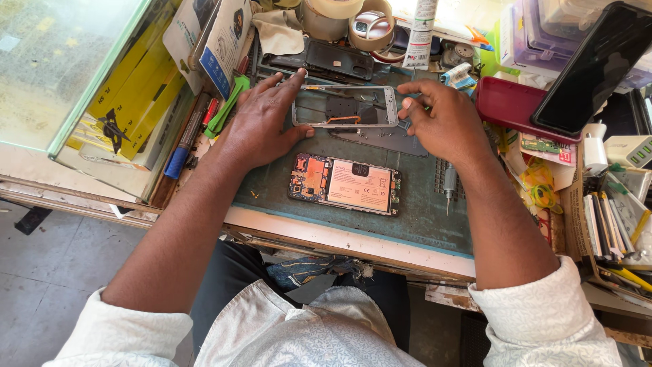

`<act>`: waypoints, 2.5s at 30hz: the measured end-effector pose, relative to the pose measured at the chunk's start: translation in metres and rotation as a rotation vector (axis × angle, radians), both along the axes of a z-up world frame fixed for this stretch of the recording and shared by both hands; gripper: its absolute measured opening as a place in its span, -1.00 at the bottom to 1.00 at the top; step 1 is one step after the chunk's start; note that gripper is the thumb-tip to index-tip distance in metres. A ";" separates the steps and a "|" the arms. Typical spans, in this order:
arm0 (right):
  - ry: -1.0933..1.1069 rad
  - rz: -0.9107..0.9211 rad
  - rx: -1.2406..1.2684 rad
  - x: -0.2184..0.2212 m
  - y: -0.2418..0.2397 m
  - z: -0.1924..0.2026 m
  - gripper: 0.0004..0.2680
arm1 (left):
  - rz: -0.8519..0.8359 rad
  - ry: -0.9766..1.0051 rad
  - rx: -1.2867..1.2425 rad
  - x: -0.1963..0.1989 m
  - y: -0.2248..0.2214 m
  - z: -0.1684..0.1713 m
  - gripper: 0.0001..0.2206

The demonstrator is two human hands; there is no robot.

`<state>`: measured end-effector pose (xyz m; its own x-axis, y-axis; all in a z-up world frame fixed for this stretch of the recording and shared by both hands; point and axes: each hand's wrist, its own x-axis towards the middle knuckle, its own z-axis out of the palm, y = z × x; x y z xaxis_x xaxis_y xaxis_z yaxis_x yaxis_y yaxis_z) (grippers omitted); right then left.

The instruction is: The person removes the back cover and internal components of a smartphone, then connects a charging cable to the motherboard. The device powers on and displays the brand logo, indicating successful reconnection.

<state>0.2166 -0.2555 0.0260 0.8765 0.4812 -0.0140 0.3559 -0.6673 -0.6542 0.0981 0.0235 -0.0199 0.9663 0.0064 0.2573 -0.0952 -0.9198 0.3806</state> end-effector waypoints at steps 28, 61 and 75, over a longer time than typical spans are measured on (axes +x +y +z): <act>-0.194 0.049 0.274 0.018 -0.042 0.016 -0.90 | -0.192 -0.367 -0.098 -0.026 0.006 0.041 -0.68; -0.341 0.681 -0.232 -0.037 0.001 0.015 -0.79 | -0.063 -0.128 -0.050 -0.093 -0.028 0.031 -0.07; -0.116 0.520 0.093 -0.065 0.042 -0.005 -0.85 | -0.012 -0.011 0.014 -0.090 -0.034 0.036 -0.17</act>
<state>0.1513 -0.2135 0.0208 0.5157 0.8465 0.1327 0.6974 -0.3247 -0.6389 0.0077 -0.0107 0.0156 0.9633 -0.0090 0.2683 -0.1106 -0.9239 0.3663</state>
